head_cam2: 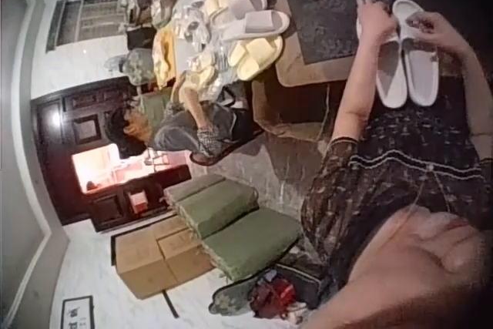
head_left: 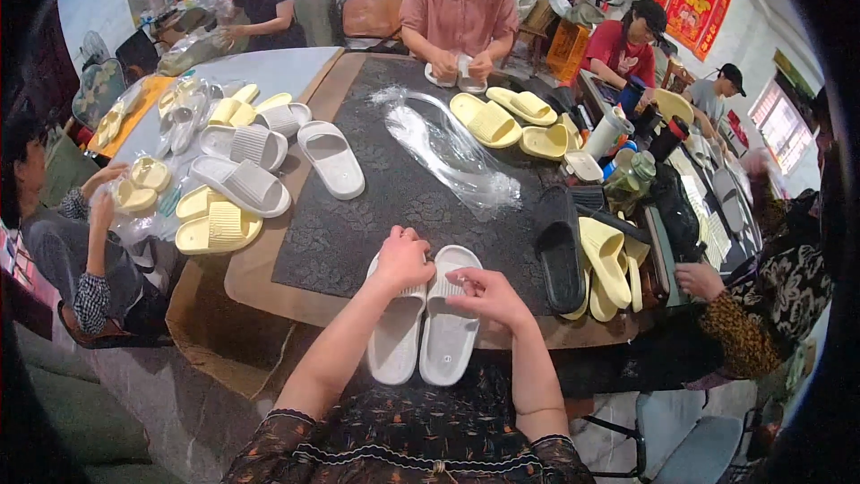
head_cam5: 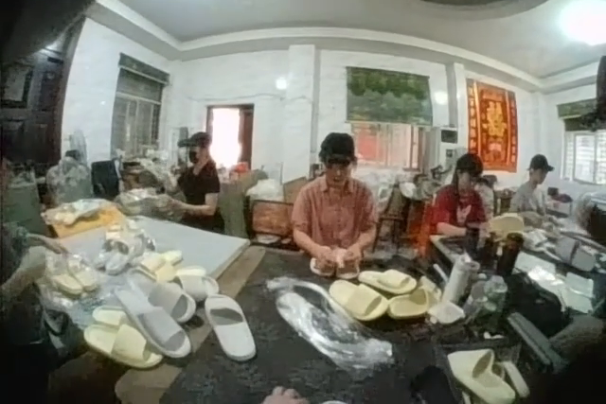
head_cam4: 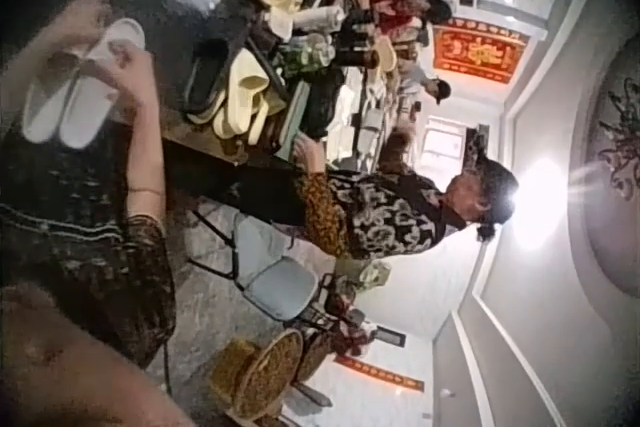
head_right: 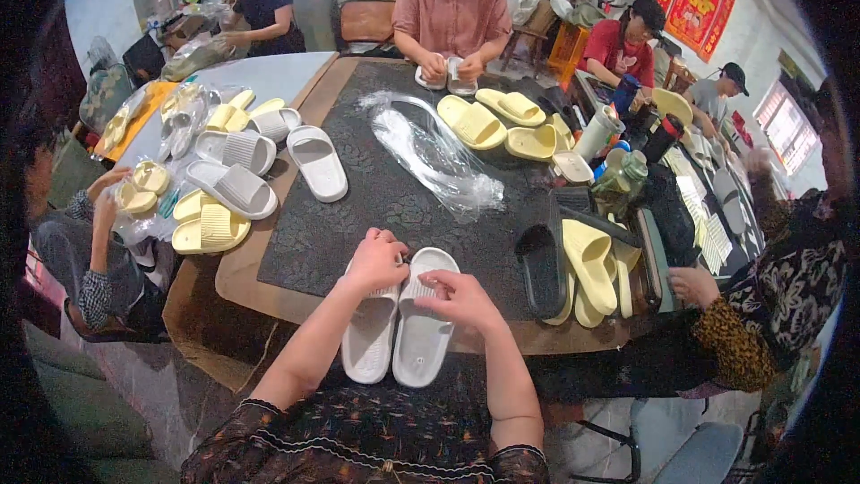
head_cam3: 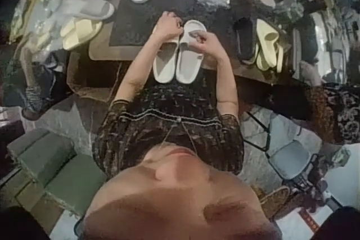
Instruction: Inspecting, pairing, and organizing slippers at a manufacturing work table.
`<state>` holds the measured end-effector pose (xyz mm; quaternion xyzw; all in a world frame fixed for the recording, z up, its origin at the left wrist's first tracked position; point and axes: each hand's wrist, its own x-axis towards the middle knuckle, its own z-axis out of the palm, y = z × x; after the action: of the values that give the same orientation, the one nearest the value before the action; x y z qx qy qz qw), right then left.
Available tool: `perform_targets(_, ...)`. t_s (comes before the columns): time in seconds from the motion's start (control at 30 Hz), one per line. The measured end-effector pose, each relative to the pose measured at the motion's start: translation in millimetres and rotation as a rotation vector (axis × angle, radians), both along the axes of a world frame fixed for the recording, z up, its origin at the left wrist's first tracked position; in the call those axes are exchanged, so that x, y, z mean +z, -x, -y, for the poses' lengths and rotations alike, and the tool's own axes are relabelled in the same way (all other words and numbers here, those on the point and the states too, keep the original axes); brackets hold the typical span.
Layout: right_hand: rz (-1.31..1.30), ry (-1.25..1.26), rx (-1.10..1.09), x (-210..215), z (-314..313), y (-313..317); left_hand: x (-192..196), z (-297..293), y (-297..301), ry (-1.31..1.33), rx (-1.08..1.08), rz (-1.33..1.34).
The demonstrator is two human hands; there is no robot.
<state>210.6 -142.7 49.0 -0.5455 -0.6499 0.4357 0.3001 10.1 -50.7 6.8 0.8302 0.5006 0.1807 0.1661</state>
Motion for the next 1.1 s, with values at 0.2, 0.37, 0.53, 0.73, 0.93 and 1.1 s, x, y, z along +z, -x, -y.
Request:
perform_targets(0.2,-0.003,-0.095,-0.211,-12.0,-38.6,29.9,-0.7,-3.7,-8.6,0.017,0.058,-0.030)
perform_targets(0.37,-0.093,-0.388,-0.401,-34.4,-66.5,49.1,-5.0,4.7,-4.7,0.036,0.159,0.536)
perform_targets(0.53,-0.250,-0.328,-0.393,-55.4,-67.8,46.2,-2.6,-3.3,-0.3,0.278,0.195,0.834)
perform_targets(0.73,-0.383,-0.206,-0.232,-56.2,-65.5,36.2,-7.5,-2.3,-1.1,0.230,0.147,0.743)
perform_targets(0.93,-0.516,-0.260,-0.382,-59.9,-69.8,37.4,-7.5,-3.2,1.1,0.271,0.166,0.780)
perform_targets(1.1,-0.375,-0.251,-0.304,-60.5,-68.1,35.5,-7.7,-3.4,1.9,0.321,0.108,0.803)
